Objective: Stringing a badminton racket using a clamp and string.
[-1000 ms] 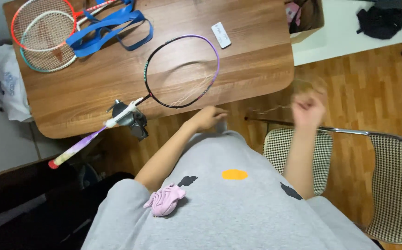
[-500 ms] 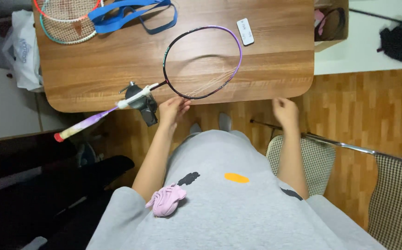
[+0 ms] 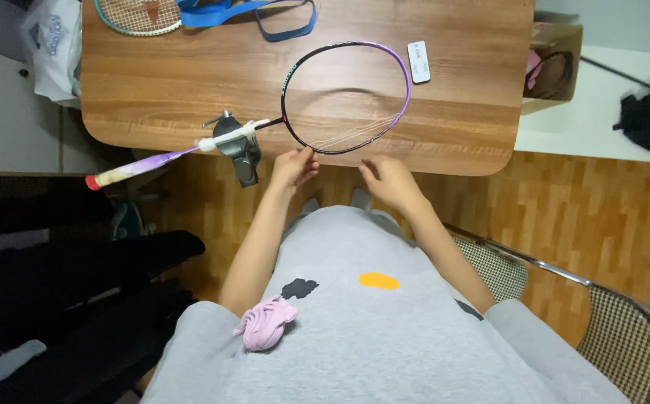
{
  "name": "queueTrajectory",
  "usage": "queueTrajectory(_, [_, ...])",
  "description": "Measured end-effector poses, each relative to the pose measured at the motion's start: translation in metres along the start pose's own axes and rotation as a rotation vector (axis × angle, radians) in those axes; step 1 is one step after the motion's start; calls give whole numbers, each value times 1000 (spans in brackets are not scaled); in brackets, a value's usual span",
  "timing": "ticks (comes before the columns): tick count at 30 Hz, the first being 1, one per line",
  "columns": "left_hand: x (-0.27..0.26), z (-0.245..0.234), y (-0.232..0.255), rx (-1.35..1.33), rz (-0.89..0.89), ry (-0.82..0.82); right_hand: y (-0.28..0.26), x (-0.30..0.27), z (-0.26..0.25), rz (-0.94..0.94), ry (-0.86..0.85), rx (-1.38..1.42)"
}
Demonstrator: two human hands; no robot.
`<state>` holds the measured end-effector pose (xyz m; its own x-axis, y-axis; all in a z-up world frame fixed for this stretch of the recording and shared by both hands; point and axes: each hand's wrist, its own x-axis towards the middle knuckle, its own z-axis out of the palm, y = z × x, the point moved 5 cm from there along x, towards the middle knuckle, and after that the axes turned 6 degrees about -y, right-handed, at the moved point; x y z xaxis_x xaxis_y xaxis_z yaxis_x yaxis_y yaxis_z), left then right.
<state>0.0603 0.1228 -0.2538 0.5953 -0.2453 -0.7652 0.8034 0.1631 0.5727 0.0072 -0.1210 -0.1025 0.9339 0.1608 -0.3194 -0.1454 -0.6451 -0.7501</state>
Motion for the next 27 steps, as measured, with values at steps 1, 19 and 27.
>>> queueTrajectory(1, [5,-5,-1,-7,6,2,-2,1,1,-7,-3,-5])
queueTrajectory(19, [23,-185,-199,193,-372,128,-50,38,98,-203,-397,-22])
queueTrajectory(27, [-64,-264,-260,-46,-254,554,4,91,199,155,-319,1173])
